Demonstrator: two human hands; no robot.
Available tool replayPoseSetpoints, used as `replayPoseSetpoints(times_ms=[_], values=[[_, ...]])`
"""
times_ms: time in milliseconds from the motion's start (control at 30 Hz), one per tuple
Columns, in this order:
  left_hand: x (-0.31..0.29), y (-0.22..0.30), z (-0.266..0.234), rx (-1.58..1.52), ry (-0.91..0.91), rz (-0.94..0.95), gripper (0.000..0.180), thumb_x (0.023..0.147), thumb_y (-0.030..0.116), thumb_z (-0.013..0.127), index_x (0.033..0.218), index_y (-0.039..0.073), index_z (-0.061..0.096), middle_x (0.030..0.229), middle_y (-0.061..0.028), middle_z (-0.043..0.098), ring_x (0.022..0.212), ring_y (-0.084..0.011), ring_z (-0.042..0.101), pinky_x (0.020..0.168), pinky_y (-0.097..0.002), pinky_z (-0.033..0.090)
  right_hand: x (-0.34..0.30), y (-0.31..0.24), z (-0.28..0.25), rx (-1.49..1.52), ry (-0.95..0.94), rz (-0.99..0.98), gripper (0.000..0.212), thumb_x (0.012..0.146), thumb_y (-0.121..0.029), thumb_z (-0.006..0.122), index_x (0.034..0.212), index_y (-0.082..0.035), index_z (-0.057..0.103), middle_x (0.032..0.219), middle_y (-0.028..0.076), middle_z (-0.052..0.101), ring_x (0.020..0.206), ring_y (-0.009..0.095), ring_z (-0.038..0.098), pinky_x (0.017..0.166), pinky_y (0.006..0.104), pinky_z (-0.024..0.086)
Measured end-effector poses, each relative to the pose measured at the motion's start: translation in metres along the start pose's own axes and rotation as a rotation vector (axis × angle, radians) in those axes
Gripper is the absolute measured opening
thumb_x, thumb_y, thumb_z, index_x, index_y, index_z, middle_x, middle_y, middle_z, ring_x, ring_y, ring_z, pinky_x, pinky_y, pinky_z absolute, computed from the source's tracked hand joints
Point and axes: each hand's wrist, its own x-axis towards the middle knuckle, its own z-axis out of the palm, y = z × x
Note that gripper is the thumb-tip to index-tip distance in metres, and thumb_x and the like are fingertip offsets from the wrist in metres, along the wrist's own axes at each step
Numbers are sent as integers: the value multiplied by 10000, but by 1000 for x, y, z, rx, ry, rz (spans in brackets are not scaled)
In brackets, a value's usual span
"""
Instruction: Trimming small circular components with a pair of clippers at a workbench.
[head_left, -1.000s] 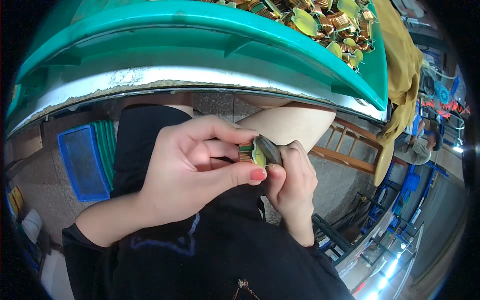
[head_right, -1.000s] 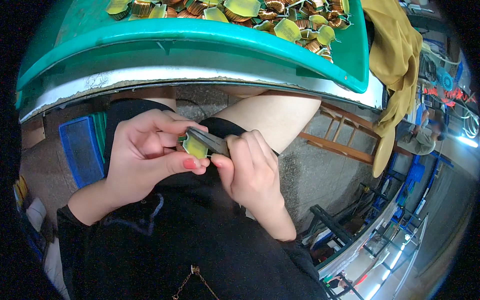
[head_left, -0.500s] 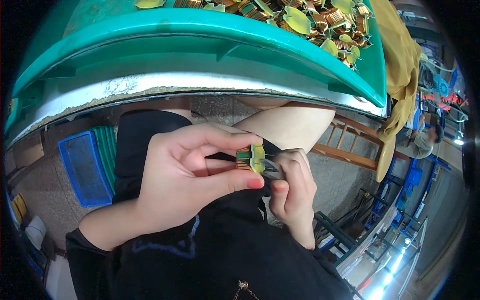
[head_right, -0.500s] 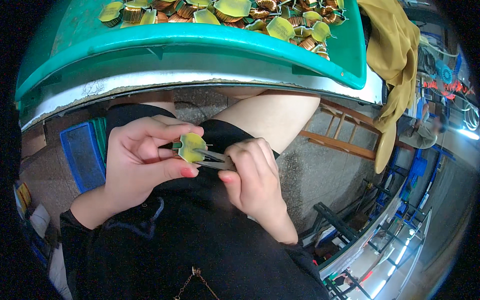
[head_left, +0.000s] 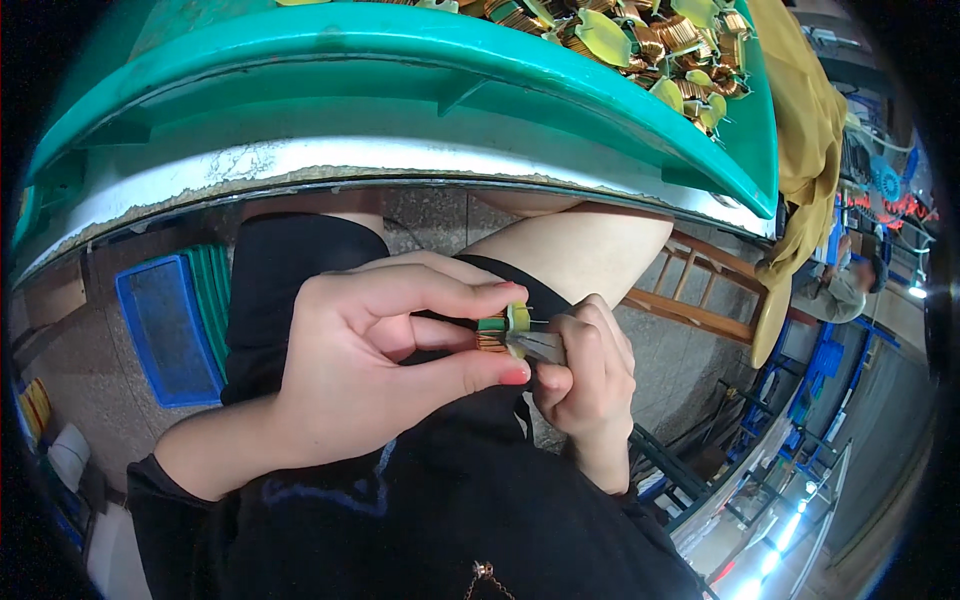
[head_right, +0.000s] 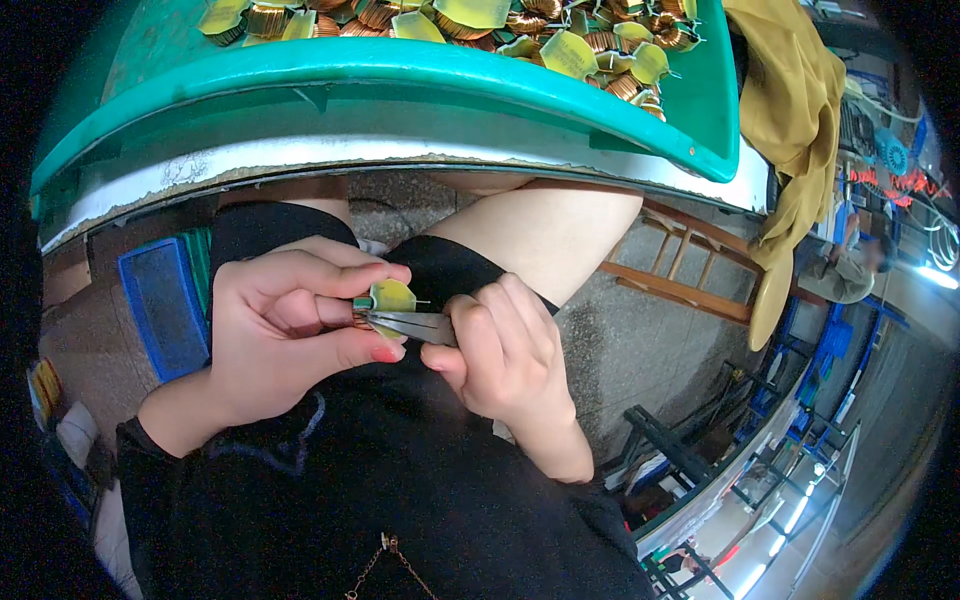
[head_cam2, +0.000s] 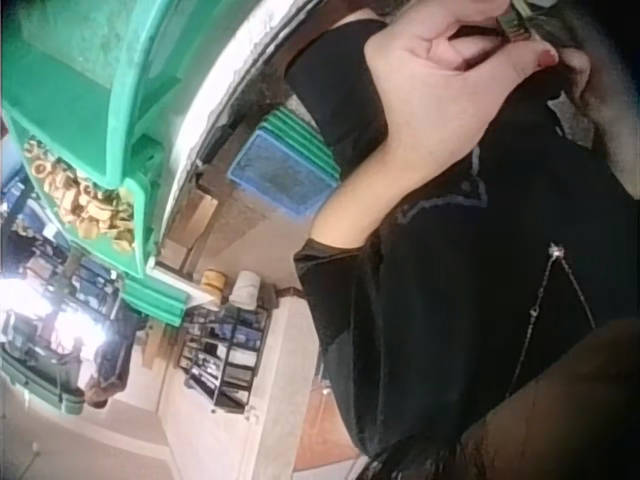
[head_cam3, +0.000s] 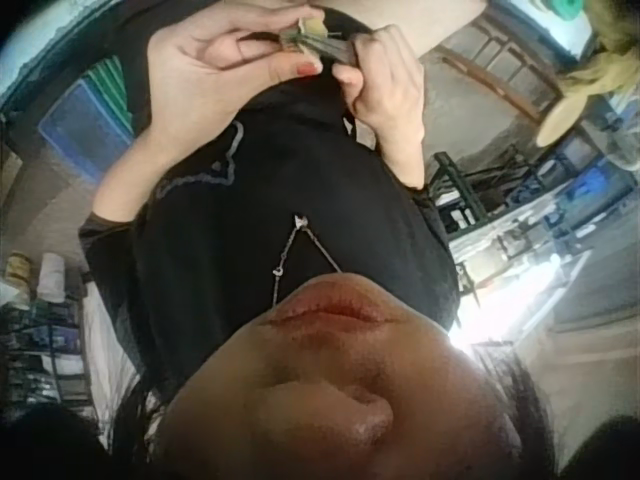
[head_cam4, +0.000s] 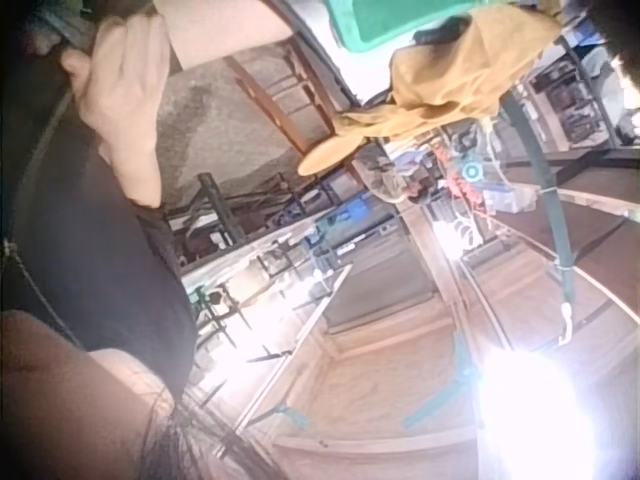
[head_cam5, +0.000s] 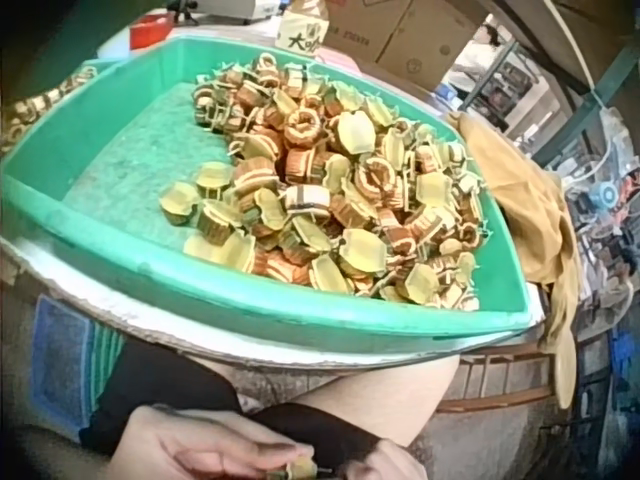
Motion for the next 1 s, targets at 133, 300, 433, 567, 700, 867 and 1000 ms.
replayPoseSetpoints(times_ms=[133,300,433,567,700,867,1000], values=[[1,1,-1,62,-27,38,457,674,-200,648,1090,-32,563,1165,-204,523,981,-250,586,827,-315,547,-4,-5,2,-10,31,45,363,908,-347,497,813,0,543,725,105,499,603,236,430,594,334,414],[2,0,-2,79,-68,113,467,681,-185,653,1106,-23,546,1180,-212,518,976,-250,586,811,-314,554,0,-6,0,41,103,24,371,916,-351,483,830,5,540,749,113,517,624,235,446,615,334,420],[4,5,-3,-59,-45,24,467,698,-154,657,1124,-23,519,1158,-220,534,920,-252,608,763,-306,565,-1,-5,-2,254,160,118,363,921,-340,473,860,12,537,780,124,528,651,240,458,637,331,420],[6,16,-5,-276,-32,-143,446,731,-91,660,1139,-28,491,1108,-225,565,829,-255,636,691,-294,575,-2,-4,-7,411,138,231,344,924,-318,465,894,17,532,810,135,533,682,247,468,658,326,418],[6,20,-7,-524,-92,-315,407,791,12,655,1150,-36,468,1037,-224,601,721,-256,654,606,-280,574,1,-5,-14,286,-38,253,313,926,-285,459,927,20,527,831,142,527,708,254,474,673,319,412],[5,13,-7,-553,-71,-363,376,846,156,636,1131,-45,494,946,-213,632,624,-259,652,528,-266,550,6,-7,-17,324,-191,317,280,920,-252,465,948,20,524,848,141,523,734,259,479,687,316,409],[5,15,-7,-486,-57,-401,344,879,212,600,1109,-34,530,941,-213,635,651,-253,655,523,-260,537,9,-10,-16,302,-163,300,252,909,-227,480,953,17,523,849,137,519,738,258,477,690,316,409]])
